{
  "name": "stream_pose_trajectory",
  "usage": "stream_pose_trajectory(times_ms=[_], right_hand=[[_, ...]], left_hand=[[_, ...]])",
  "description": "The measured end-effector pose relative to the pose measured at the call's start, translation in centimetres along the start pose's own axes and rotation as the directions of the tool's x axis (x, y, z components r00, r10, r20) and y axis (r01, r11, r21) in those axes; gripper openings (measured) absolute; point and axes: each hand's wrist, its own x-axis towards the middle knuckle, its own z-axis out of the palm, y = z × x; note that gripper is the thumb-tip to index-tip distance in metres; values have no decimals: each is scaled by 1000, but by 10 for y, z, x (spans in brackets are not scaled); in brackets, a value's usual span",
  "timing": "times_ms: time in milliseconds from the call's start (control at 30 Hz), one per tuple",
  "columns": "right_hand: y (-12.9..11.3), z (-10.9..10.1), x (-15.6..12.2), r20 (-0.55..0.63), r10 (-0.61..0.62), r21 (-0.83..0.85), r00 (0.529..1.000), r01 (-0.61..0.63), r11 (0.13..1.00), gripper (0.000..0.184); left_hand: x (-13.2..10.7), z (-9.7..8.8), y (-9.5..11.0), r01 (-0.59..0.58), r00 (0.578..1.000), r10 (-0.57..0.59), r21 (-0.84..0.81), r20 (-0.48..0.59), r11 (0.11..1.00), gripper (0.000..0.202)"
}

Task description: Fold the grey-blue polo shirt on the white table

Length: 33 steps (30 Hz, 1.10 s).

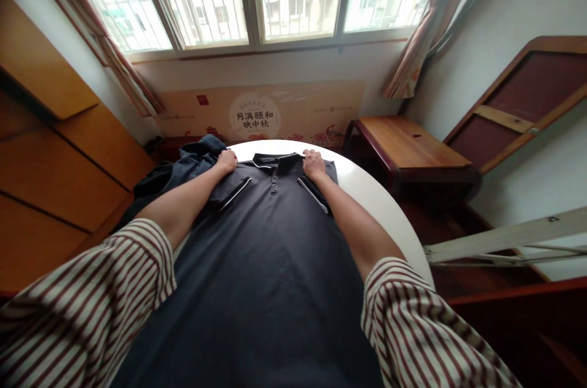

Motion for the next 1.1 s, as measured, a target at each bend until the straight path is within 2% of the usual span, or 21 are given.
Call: stream_pose_trajectory(times_ms=[100, 200, 333, 467, 567, 633, 700, 767, 833, 867, 933, 1000, 1033, 1067, 1100], right_hand=[[-3, -3, -12, 25, -68, -5, 997, 68, 998, 42], [-1, -1, -27, 100, -129, -6, 987, 130, 991, 46], [4, 4, -39, 249, -82, -32, 965, 93, 995, 66], [6, 4, -39, 290, -21, -76, 957, 45, 996, 72], [4, 1, -37, 291, 4, -92, 957, 24, 995, 73], [1, -4, -36, 309, 15, -90, 951, 13, 996, 74], [-4, -14, -35, 314, 10, -72, 949, 14, 997, 73], [-12, -26, -39, 273, -23, -45, 962, 37, 998, 67], [-21, -43, -55, 212, -80, -25, 974, 88, 996, 58], [-25, -52, -70, 191, -143, -11, 971, 148, 989, 53], [-31, -73, -118, 173, -336, 38, 926, 335, 941, 45], [-34, -94, -187, 133, -559, 119, 818, 547, 828, 34], [-33, -104, -226, 133, -624, 154, 770, 606, 780, 31], [-33, -113, -266, 146, -664, 185, 733, 640, 746, 28], [-32, -120, -304, 157, -695, 220, 702, 661, 717, 25]], left_hand=[[-8, 2, 17, -115, 993, 115, 18, 3, 993, 43], [-22, 11, 31, -279, 958, 277, 13, 68, 960, 34], [-37, 24, 33, -399, 912, 397, 2, 106, 917, 41], [-35, 28, 24, -371, 922, 367, 12, 124, 929, 53], [-31, 23, 21, -313, 941, 307, 22, 141, 949, 61], [-30, 14, 23, -285, 950, 279, 24, 142, 958, 61], [-34, 1, 30, -283, 953, 278, 18, 122, 959, 52], [-46, -16, 40, -311, 949, 309, 9, 67, 950, 42], [-73, -33, 47, -363, 932, 363, 4, 2, 932, 39], [-94, -40, 49, -410, 912, 410, -1, -25, 912, 37], [-152, -50, 44, -545, 838, 543, -28, -52, 838, 33], [-228, -54, 27, -752, 659, 746, -110, -98, 650, 29], [-269, -54, 16, -803, 593, 799, -148, -99, 578, 28], [-309, -53, 3, -828, 552, 828, -180, -99, 531, 27], [-347, -50, -9, -839, 528, 844, -211, -90, 502, 26]])
